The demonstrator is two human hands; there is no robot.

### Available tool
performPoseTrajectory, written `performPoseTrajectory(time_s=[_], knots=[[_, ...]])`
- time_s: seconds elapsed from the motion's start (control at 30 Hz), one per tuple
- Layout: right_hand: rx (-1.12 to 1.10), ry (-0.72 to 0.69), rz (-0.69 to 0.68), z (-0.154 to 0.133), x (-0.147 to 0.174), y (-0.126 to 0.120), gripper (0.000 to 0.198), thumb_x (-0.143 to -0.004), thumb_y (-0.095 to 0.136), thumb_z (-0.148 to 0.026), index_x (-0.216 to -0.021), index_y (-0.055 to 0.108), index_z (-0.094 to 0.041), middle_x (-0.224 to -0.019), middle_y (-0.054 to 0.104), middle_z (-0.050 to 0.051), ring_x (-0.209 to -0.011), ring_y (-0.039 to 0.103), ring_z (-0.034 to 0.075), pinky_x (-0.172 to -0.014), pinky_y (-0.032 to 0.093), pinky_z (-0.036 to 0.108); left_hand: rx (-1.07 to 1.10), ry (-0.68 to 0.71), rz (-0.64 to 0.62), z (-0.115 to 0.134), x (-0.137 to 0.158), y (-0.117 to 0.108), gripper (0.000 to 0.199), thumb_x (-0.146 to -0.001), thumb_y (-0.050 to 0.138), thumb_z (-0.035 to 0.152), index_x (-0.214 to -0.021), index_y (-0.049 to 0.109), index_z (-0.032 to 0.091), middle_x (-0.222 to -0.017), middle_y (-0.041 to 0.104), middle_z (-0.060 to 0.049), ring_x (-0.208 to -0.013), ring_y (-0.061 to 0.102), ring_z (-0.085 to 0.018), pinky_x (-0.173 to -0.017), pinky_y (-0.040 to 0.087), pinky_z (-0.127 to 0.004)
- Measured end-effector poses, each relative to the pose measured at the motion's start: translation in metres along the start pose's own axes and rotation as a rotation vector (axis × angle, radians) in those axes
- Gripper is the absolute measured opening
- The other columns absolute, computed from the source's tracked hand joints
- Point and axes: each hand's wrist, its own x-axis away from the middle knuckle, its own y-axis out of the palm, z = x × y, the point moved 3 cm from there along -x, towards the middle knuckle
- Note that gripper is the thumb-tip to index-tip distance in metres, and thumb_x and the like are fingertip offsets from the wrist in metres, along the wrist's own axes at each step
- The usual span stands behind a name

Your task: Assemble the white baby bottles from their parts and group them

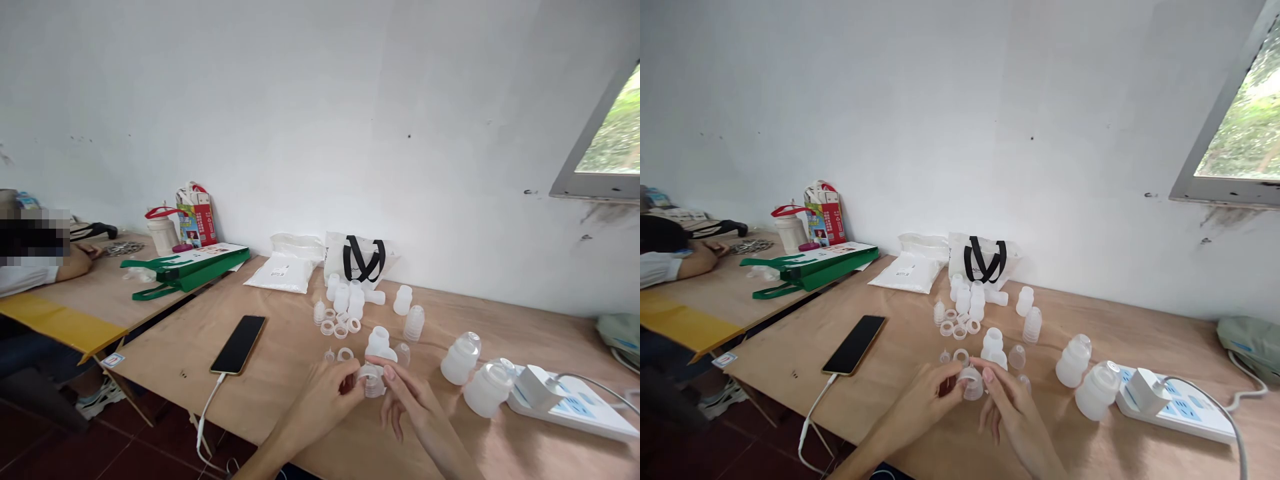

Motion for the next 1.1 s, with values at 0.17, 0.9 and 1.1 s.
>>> performPoseTrajectory(time_s=[0.17,0.9,1.1], knots=[[-0.023,0.053,-0.123,-0.003,0.002,-0.012,0.089,-0.091,0.058,-0.074,-0.144,0.050,-0.003,-0.057,0.063,0.005,-0.044,0.056,0.014,-0.041,0.043,0.020,0.043,0.090,-0.100,0.002,0.002,0.006,0.032,-0.105,0.041,0.040,-0.083,0.046,0.018,-0.072,0.046,0.004,-0.066,0.041,-0.009,-0.063,0.024,-0.025],[0.310,-0.084,0.370,0.008,-0.007,-0.088,0.060,-0.090,0.059,-0.071,-0.112,0.068,-0.017,-0.115,0.069,0.015,-0.093,0.068,0.026,-0.059,0.056,0.029,0.200,-0.070,-0.092,-0.033,-0.016,0.047,0.053,-0.100,0.052,0.037,-0.150,0.039,0.024,-0.142,0.051,-0.008,-0.117,0.053,-0.019,-0.108,0.041,-0.037],[0.188,-0.090,0.235,0.012,-0.014,-0.072,0.055,-0.092,0.061,-0.067,-0.112,0.066,-0.016,-0.123,0.067,0.015,-0.108,0.067,0.028,-0.083,0.059,0.036,0.270,-0.048,-0.161,-0.032,-0.015,0.054,0.065,-0.102,0.050,0.041,-0.161,0.027,0.027,-0.164,0.034,-0.008,-0.145,0.038,-0.023,-0.125,0.027,-0.042]])
